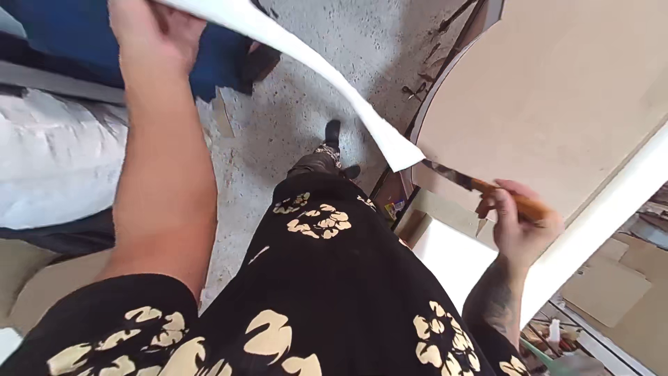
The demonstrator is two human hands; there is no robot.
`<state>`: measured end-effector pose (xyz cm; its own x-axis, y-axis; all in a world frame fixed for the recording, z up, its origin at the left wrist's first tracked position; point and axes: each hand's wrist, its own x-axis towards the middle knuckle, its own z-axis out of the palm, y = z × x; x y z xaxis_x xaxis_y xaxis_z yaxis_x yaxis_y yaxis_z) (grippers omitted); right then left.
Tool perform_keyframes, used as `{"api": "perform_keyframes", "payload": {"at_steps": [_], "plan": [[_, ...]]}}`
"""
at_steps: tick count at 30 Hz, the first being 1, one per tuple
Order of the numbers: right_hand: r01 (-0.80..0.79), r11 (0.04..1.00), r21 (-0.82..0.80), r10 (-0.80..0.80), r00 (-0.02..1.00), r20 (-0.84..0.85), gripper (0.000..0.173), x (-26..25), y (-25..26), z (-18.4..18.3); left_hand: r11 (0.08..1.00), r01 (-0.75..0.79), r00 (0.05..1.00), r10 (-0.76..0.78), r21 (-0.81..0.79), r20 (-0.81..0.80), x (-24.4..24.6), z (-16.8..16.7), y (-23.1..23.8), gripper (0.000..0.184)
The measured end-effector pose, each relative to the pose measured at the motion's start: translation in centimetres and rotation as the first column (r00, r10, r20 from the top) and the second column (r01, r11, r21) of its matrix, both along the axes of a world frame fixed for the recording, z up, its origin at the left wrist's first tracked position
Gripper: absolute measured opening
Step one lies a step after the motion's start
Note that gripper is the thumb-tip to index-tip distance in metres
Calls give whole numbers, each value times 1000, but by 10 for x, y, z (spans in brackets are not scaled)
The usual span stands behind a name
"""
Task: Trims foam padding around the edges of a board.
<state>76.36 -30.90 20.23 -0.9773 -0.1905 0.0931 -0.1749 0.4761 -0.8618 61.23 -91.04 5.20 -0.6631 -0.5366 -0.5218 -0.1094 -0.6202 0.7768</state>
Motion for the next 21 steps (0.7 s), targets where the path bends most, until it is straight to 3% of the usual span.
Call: {"api": "perform_keyframes", "payload": {"at_steps": [2,5,7,8,9,10,11,12,13,14,15,16,17,18,19,20,21], "plan": [[134,962,-239,-157,984,-82,19,-12,14,10,999,-49,996,48,-5,-75,20,8,-22,57],[270,792,-548,-371,925,-80,21,-33,16,-2,976,-191,982,189,-107,-31,57,-4,-79,70],[340,661,-669,-430,902,35,25,-41,9,-12,961,-199,955,234,-192,184,90,-31,-111,73],[367,613,-699,-426,899,98,28,-47,1,-18,962,-74,901,178,-265,396,106,-46,-121,75],[385,578,-719,-407,900,154,29,-54,-9,-26,938,166,762,74,-306,643,124,-65,-125,76],[403,549,-733,-375,902,215,32,-64,-20,-34,846,479,526,-62,-235,848,142,-86,-125,73],[422,507,-751,-332,900,282,33,-75,-32,-42,662,749,223,-210,-30,952,156,-102,-122,65],[456,445,-771,-293,887,356,34,-88,-46,-51,413,891,-85,-259,189,962,157,-118,-113,63],[499,363,-787,-265,865,426,34,-105,-59,-57,144,925,-316,-223,352,922,141,-137,-97,63],[549,270,-791,-250,833,493,32,-126,-70,-61,-43,927,-374,-197,373,906,115,-153,-76,63],[604,176,-777,-243,792,560,33,-150,-82,-64,-117,955,-293,-261,271,920,81,-156,-51,62],[643,104,-759,-237,757,609,34,-171,-95,-67,-127,985,-161,-396,120,904,41,-144,-23,59],[658,86,-748,-234,743,627,33,-195,-106,-71,-107,993,-24,-535,-40,844,-3,-122,9,54],[656,137,-743,-237,749,618,31,-219,-114,-74,-71,978,102,-664,-197,741,-50,-88,46,47],[647,259,-717,-255,762,595,28,-241,-122,-78,-10,939,201,-792,-343,577,-93,-42,80,40],[629,441,-640,-308,776,550,27,-259,-132,-80,79,880,250,-916,-469,314,-131,10,106,32],[591,641,-490,-386,800,459,27,-272,-142,-84,162,819,190,-982,-550,-5,-165,64,124,30]]}}
